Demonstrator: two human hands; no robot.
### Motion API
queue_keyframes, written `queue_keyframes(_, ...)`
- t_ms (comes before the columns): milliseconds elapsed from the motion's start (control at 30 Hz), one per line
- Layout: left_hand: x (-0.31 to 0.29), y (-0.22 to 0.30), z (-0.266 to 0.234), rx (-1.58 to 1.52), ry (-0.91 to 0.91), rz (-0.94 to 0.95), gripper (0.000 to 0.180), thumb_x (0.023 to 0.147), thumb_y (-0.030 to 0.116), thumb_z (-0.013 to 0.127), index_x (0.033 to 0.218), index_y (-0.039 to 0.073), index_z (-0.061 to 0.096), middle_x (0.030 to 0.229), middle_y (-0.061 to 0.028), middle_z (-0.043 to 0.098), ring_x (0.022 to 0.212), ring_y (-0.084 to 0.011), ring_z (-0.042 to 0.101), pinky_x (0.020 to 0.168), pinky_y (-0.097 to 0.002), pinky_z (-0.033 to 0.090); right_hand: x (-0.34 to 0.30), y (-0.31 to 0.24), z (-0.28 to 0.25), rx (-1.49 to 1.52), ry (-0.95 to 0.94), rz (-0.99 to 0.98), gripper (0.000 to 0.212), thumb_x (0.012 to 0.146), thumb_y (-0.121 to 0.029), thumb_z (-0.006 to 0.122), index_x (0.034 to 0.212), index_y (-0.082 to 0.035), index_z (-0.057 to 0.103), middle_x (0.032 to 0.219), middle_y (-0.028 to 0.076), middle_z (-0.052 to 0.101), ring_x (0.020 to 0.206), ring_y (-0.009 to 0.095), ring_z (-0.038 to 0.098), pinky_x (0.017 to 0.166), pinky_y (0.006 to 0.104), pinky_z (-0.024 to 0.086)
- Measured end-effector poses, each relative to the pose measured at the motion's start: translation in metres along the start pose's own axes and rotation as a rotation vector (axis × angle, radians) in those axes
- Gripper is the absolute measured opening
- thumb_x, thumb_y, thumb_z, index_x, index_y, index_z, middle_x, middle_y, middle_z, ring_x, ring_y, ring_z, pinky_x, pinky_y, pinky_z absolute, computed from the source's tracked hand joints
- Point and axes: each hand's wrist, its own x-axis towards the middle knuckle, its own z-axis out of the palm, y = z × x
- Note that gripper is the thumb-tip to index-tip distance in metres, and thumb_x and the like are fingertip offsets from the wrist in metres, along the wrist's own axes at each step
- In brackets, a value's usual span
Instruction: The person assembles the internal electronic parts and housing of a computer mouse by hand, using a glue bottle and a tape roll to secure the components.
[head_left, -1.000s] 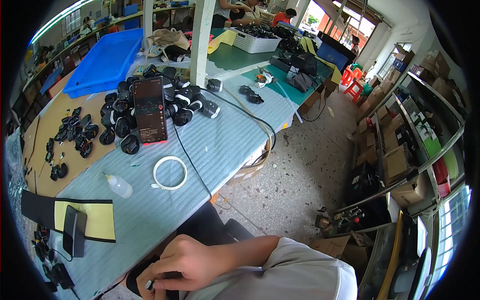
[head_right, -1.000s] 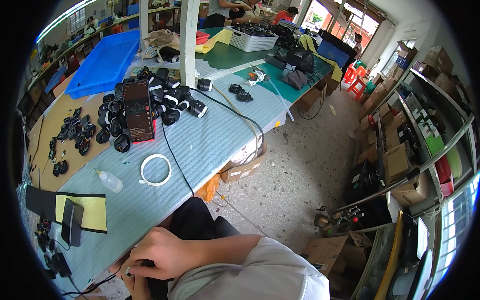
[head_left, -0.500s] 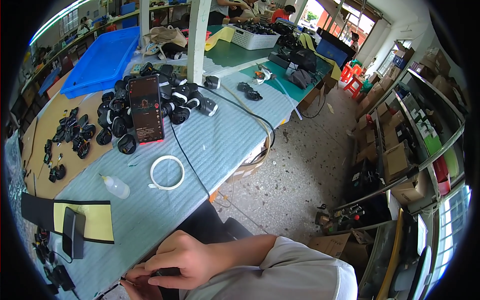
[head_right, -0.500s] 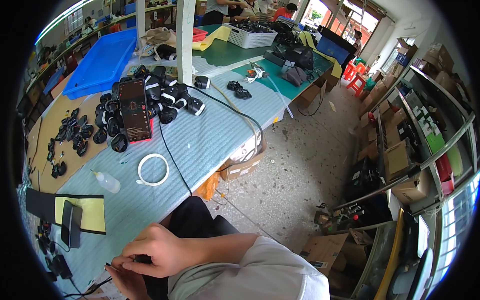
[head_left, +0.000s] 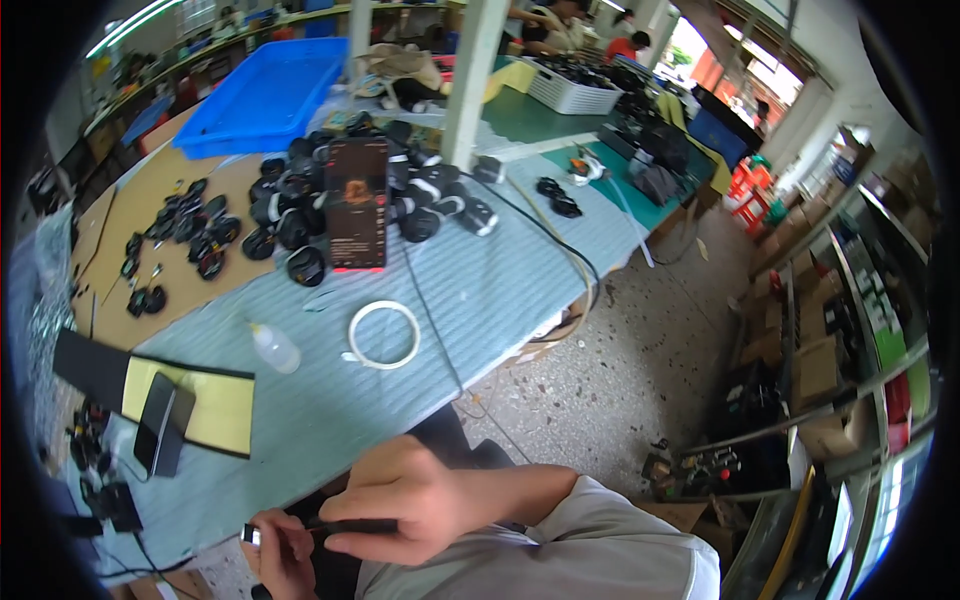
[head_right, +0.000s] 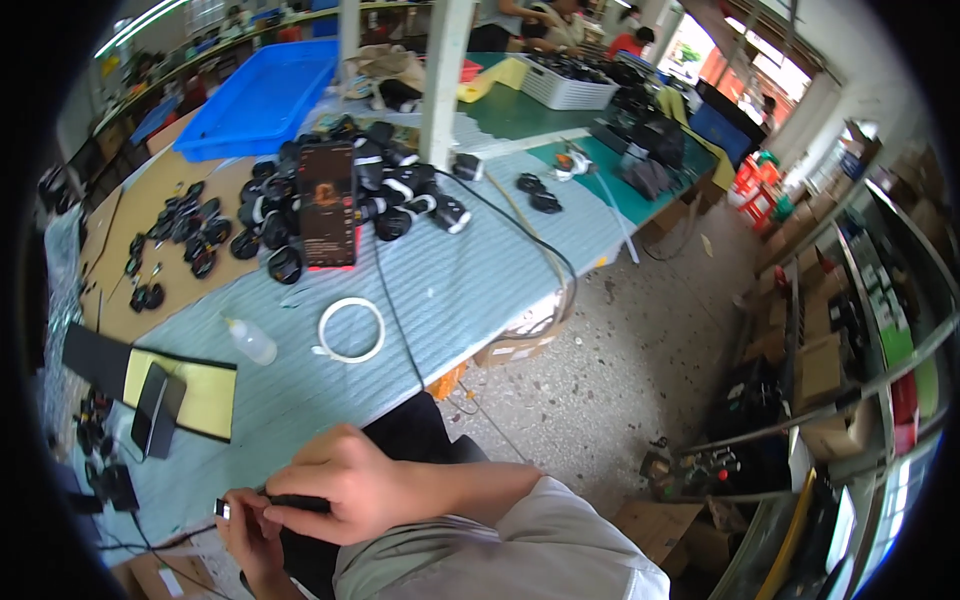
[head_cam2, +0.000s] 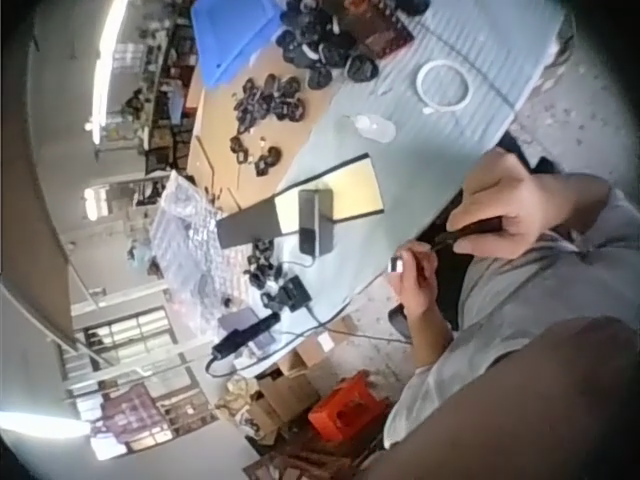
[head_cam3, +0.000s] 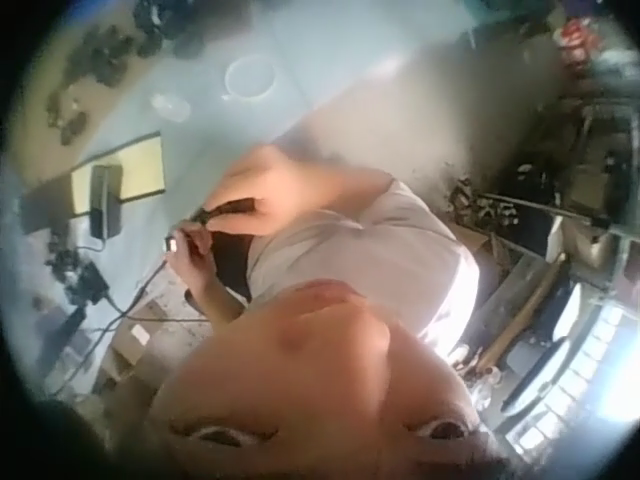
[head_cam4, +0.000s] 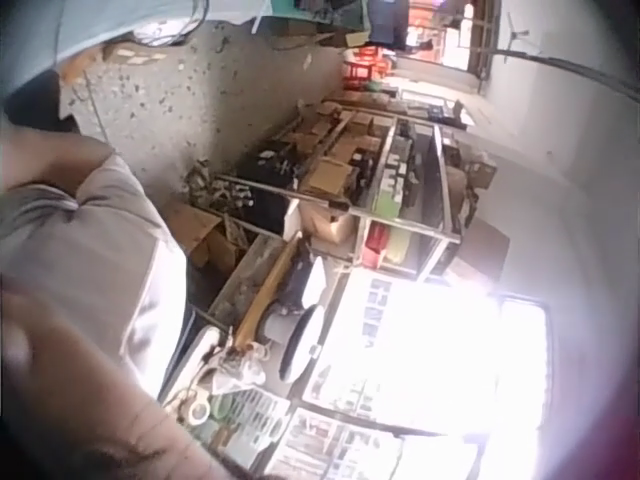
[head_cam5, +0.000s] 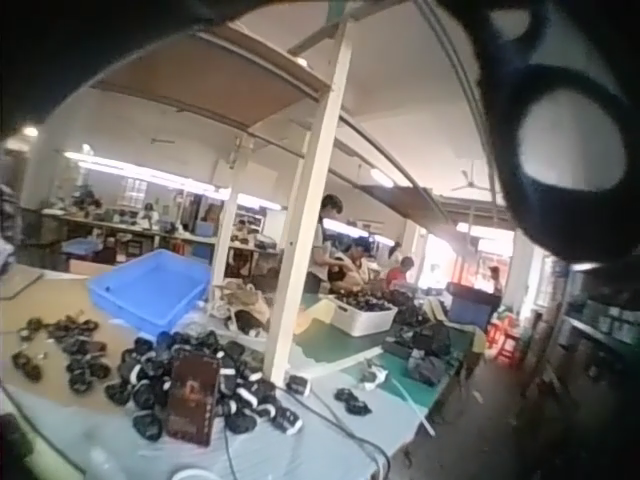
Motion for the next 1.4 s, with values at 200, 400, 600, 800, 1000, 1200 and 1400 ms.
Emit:
queue_keyframes(200, -0.006, 0.015, -0.006, 0.160, 0.022, 0.053, 0.008, 0.088, 0.003, 0.065, 0.087, -0.003, 0.059, 0.072, -0.0104, 0.062, 0.053, -0.0084, 0.051, 0.046, -0.0205, 0.038, 0.017, -0.002, -0.017, -0.054, -0.017, 0.028, 0.018, 0.070, -0.009, 0.079, 0.082, 0.001, 0.070, 0.059, 0.009, 0.060, 0.044, 0.020, 0.052, 0.040, 0.0308, 0.036)
queue_keyframes(400, 0.010, 0.045, 0.000, 0.329, -0.323, 0.041, 0.011, 0.089, -0.002, 0.065, 0.099, -0.005, 0.068, 0.087, -0.0107, 0.071, 0.065, -0.0096, 0.063, 0.055, -0.0208, 0.049, -0.008, 0.005, -0.021, -0.090, 0.243, 0.122, 0.024, 0.080, -0.019, 0.068, 0.077, 0.005, 0.067, 0.064, 0.013, 0.066, 0.047, 0.019, 0.056, 0.042, 0.0300, 0.041)
queue_keyframes(600, 0.003, 0.016, -0.005, 0.666, -0.605, 0.493, 0.030, 0.083, 0.013, 0.075, 0.108, -0.002, 0.068, 0.109, -0.0191, 0.067, 0.089, -0.0298, 0.069, 0.074, -0.0317, 0.055, -0.024, -0.005, -0.003, 0.163, 0.287, 0.243, 0.023, 0.087, -0.015, 0.063, 0.073, 0.003, 0.058, 0.061, 0.013, 0.061, 0.046, 0.020, 0.057, 0.042, 0.0281, 0.042)
queue_keyframes(800, -0.033, 0.000, 0.050, 0.396, -0.301, 0.288, 0.069, 0.073, 0.016, 0.080, 0.131, 0.000, 0.043, 0.111, -0.0198, 0.062, 0.101, -0.0344, 0.063, 0.084, -0.0408, 0.051, -0.018, -0.020, 0.046, -0.175, -0.120, 0.090, 0.019, 0.072, -0.006, 0.079, 0.087, 0.000, 0.070, 0.064, 0.010, 0.067, 0.047, 0.016, 0.059, 0.047, 0.0260, 0.047)
queue_keyframes(1000, -0.026, -0.010, 0.029, 0.293, -0.054, 0.230, 0.058, 0.081, 0.012, 0.076, 0.127, 0.001, 0.043, 0.103, -0.0161, 0.065, 0.094, -0.0246, 0.068, 0.080, -0.0334, 0.051, -0.038, 0.006, 0.063, 0.245, -0.049, 0.618, 0.039, 0.075, 0.006, 0.073, 0.113, 0.005, 0.062, 0.109, 0.015, 0.065, 0.090, 0.018, 0.064, 0.069, 0.0270, 0.053)
queue_keyframes(1200, -0.029, 0.002, 0.009, -0.221, -0.168, -0.386, 0.028, 0.099, 0.026, 0.058, 0.110, 0.001, 0.054, 0.088, -0.0084, 0.064, 0.074, -0.0180, 0.064, 0.067, -0.0274, 0.049, -0.057, 0.026, 0.053, 0.720, -0.162, 0.692, 0.054, 0.075, 0.015, 0.069, 0.126, 0.006, 0.055, 0.119, 0.016, 0.056, 0.100, 0.020, 0.061, 0.073, 0.0278, 0.055)
queue_keyframes(1400, -0.033, -0.025, 0.006, 0.078, -0.291, -0.412, 0.035, 0.103, 0.036, 0.048, 0.105, 0.002, 0.057, 0.088, -0.0039, 0.063, 0.078, -0.0099, 0.058, 0.068, -0.0257, 0.046, -0.061, 0.032, 0.048, 0.462, -0.264, 0.645, 0.039, 0.069, 0.003, 0.081, 0.105, 0.002, 0.068, 0.088, 0.006, 0.058, 0.060, 0.009, 0.052, 0.051, 0.0203, 0.039)
